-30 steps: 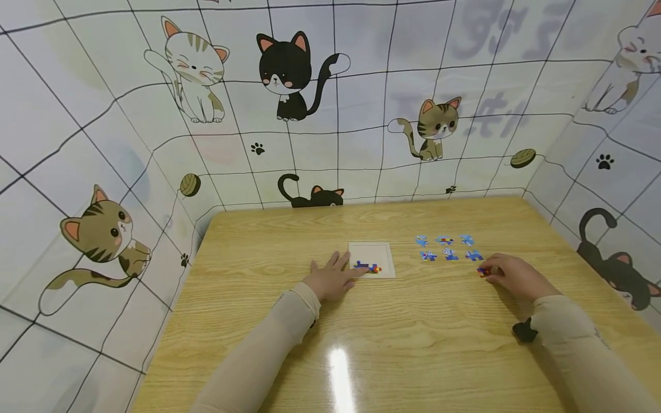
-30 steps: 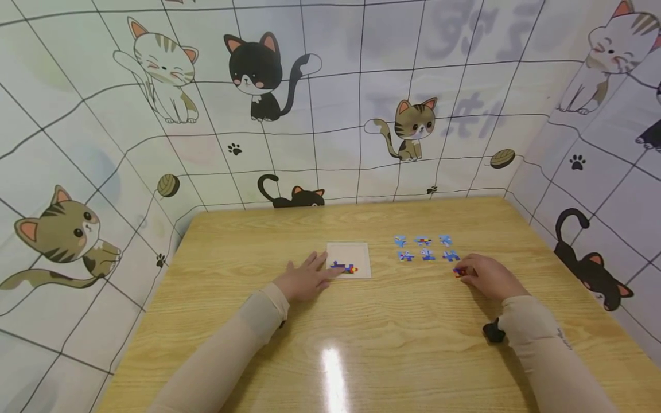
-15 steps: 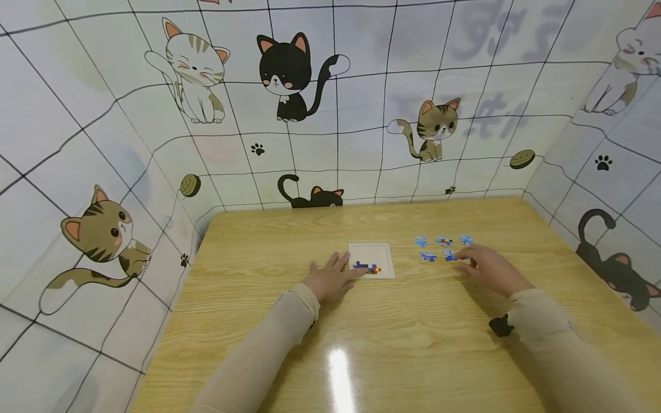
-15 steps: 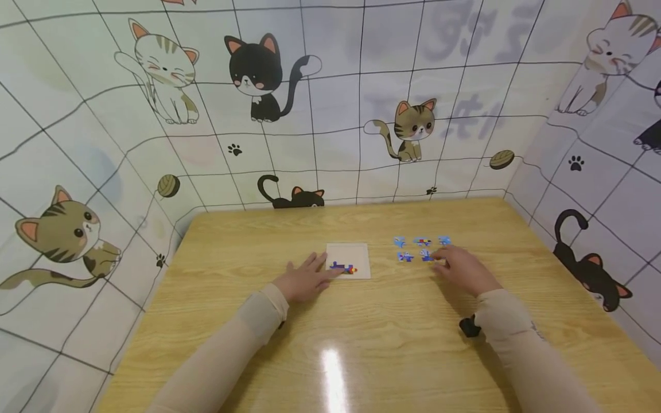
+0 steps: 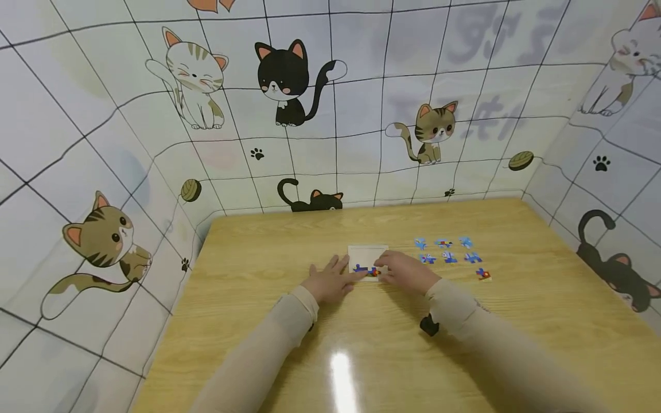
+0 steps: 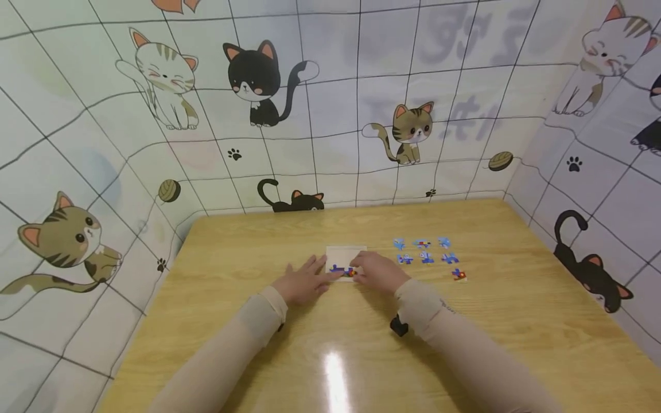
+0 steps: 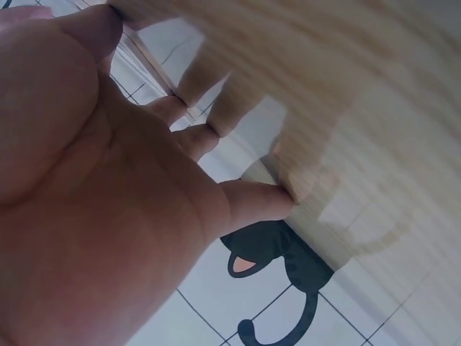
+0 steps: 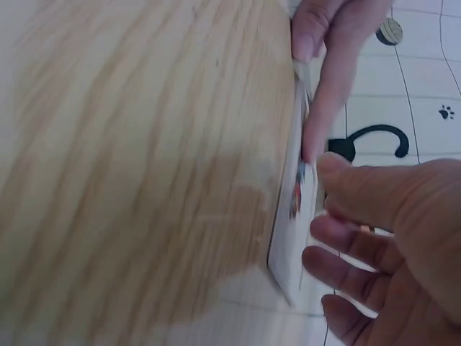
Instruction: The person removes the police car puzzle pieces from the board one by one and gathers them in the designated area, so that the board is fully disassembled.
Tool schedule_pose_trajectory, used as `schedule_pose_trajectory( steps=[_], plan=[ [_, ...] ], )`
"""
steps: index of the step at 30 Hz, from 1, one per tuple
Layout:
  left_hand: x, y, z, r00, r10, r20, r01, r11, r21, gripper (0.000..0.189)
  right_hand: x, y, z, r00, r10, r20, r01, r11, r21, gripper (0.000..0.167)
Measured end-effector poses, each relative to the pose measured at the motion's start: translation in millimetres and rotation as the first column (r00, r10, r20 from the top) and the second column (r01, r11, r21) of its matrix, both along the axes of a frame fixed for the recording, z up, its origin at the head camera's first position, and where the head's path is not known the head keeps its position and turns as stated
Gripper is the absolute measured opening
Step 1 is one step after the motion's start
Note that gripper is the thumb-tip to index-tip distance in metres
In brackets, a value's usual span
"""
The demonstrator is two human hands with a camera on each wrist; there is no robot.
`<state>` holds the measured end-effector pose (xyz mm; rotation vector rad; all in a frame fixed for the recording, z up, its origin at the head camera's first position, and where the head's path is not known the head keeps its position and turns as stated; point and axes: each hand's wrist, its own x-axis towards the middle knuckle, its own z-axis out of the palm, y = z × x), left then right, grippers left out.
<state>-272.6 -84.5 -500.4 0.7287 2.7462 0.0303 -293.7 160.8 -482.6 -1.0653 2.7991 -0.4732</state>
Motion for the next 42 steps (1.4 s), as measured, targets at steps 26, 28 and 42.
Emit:
schedule_pose_trajectory(
  steps=[26, 28, 42],
  plan=[
    [-3.6, -10.6, 8.1, 0.996, -0.081, 0.036, 0.080, 0.996, 0.030, 0.065, -0.8, -19.5, -12.1, 0.995, -0.094, -0.013, 0.094, 0.996, 0.003, 0.033],
    [-4.0, -11.0, 9.6, 0.996, -0.081, 0.049, 0.079, 0.996, 0.034, 0.064, -1.2, -20.2, -11.1, 0.995, -0.103, -0.002, 0.103, 0.995, 0.005, 0.033],
    [-3.9, -10.6, 12.6, 0.996, -0.063, 0.068, 0.061, 0.998, 0.032, 0.062, -14.9, -20.0, -6.4, 0.961, -0.101, 0.256, 0.136, 0.983, -0.123, 0.023]
  ],
)
